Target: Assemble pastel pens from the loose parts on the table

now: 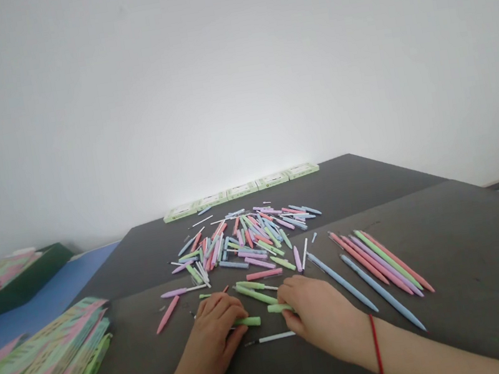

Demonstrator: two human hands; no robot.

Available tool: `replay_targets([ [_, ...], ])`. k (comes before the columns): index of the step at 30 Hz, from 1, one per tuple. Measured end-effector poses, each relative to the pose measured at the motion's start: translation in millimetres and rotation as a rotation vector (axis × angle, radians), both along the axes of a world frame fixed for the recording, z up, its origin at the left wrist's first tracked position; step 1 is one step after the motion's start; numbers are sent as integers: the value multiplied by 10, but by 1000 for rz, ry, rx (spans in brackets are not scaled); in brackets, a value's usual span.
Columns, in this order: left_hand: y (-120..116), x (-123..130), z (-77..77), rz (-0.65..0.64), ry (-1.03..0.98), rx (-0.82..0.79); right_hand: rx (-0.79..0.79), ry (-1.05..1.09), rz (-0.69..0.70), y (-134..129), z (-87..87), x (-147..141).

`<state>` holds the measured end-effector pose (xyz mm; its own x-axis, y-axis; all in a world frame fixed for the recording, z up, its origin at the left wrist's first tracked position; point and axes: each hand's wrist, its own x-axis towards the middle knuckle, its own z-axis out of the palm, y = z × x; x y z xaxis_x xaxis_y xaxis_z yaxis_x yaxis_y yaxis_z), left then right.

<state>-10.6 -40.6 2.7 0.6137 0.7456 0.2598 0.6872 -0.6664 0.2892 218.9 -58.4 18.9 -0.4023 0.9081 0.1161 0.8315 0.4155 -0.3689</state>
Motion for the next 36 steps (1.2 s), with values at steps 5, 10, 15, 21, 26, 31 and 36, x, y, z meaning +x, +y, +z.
replay_targets([
  [5, 34, -37, -30, 75, -73, 1, -16, -84, -164, 136, 52, 100],
  [10, 96, -48, -25, 90, -135, 33, -52, -147, -227, 239, 63, 148],
  [15, 242, 58, 76, 40, -42, 73, -68, -135, -205, 264, 14, 155],
  [21, 561, 325, 274, -55, 167, 109, -41, -130, -186, 270, -38, 158],
  [26, 747, 462, 391, -107, 250, 101, -18, -128, -185, 259, -71, 150],
  [31, 651, 391, 428, -114, 271, 96, 5, -129, -189, 253, -57, 126],
  [36, 554, 258, 356, -84, 282, 58, 8, -132, -186, 248, -31, 104],
])
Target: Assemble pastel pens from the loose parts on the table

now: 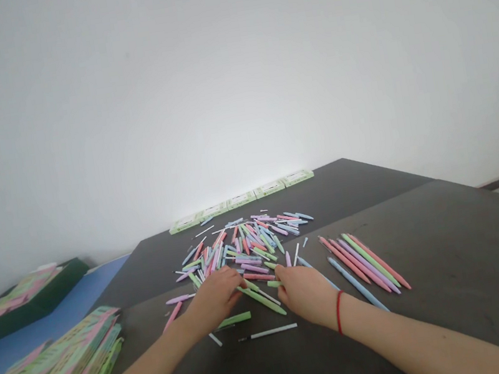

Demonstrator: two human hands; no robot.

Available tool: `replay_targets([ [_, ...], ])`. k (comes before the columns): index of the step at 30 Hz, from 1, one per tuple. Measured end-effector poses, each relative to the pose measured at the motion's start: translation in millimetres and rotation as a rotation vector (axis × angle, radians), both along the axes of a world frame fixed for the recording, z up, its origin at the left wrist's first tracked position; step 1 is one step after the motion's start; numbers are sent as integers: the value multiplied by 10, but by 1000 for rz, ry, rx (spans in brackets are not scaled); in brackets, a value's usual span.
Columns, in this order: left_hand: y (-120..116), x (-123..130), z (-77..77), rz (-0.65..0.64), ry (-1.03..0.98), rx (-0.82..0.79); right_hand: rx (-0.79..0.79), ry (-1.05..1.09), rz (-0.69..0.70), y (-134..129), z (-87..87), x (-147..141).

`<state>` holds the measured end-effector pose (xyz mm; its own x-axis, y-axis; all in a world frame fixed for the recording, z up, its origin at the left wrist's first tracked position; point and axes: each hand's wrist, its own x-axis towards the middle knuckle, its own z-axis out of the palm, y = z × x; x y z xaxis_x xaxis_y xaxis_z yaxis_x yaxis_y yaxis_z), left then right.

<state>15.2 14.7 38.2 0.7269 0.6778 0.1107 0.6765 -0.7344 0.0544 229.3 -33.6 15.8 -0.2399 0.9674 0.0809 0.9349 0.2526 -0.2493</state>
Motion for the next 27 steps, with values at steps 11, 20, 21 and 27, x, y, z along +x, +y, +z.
replay_targets([
  [11, -281, -160, -79, 102, -45, -113, 1, 74, 86, -38, 4, -28],
  [20, -509, -124, -104, 203, -474, -267, 23, 352, 301, -195, 200, -81],
  [21, -523, -131, -103, 197, -538, -289, 41, 359, 313, -215, 234, -82],
  [27, -527, -159, -139, 127, -707, -304, 129, 320, 329, -284, 336, -97],
])
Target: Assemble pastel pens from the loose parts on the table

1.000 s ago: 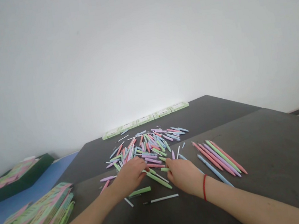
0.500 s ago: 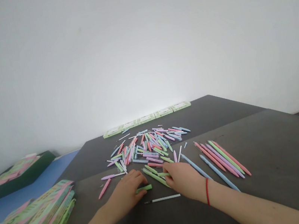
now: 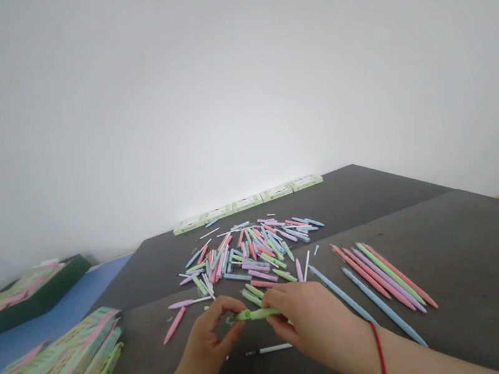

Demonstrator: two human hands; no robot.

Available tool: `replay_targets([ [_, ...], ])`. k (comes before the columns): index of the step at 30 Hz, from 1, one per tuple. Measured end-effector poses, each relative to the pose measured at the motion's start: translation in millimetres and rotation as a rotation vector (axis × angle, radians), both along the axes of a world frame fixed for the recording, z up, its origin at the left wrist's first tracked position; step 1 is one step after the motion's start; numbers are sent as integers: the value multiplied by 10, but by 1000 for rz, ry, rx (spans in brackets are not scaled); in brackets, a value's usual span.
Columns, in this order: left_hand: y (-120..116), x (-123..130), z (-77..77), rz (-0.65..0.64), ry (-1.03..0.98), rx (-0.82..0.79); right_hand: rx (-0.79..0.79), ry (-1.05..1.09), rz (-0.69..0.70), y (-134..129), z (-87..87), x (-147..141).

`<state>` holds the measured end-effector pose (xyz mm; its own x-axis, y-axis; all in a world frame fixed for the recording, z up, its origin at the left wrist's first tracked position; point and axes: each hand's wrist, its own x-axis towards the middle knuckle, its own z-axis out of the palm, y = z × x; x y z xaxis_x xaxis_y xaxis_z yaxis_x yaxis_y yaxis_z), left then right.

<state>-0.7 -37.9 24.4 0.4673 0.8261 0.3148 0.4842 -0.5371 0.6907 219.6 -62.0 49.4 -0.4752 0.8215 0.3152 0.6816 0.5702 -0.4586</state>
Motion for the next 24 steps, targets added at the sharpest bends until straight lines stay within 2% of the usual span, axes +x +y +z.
replay_targets([
  [6, -4, 18, -44, 15, 22, 69, 3, -50, -6, -19, 73, 0],
  [17, -22, 39, -68, 15, -12, 63, 28, -104, 7, -57, 74, -4],
  [21, -36, 27, -64, 7, -88, 34, 3, -156, -118, -57, 82, 0],
  [24, -44, 23, -67, 27, -173, -2, -42, -219, -183, -82, 2, -49],
])
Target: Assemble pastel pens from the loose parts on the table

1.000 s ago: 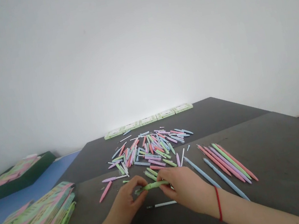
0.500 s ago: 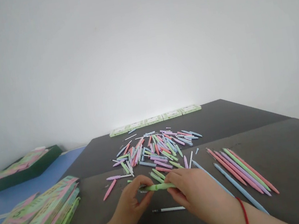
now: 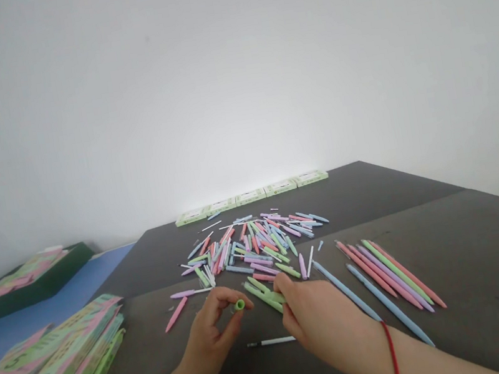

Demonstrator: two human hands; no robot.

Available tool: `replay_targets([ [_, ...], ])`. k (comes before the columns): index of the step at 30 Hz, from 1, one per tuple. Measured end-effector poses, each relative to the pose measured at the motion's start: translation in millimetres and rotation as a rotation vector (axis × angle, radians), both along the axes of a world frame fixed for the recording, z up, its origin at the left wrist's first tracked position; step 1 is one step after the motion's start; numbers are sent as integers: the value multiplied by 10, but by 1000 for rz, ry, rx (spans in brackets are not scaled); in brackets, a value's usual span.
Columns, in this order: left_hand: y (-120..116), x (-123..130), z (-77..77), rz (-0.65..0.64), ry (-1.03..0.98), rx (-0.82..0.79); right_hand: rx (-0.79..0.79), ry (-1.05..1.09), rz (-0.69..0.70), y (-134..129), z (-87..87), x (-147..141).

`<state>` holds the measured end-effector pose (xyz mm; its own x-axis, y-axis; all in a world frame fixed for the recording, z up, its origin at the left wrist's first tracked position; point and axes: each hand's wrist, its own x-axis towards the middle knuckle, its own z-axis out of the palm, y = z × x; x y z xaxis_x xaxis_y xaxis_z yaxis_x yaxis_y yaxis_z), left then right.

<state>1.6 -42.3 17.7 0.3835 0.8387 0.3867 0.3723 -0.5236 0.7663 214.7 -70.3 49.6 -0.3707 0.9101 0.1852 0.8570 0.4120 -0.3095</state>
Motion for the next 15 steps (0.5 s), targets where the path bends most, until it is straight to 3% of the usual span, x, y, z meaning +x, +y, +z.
replay_targets([
  [9, 5, 75, 37, -66, -442, -259, -31, -290, 114, -102, -353, -374],
  [15, 46, 107, 69, -49, -709, -442, -34, -258, 60, -41, -391, -310],
])
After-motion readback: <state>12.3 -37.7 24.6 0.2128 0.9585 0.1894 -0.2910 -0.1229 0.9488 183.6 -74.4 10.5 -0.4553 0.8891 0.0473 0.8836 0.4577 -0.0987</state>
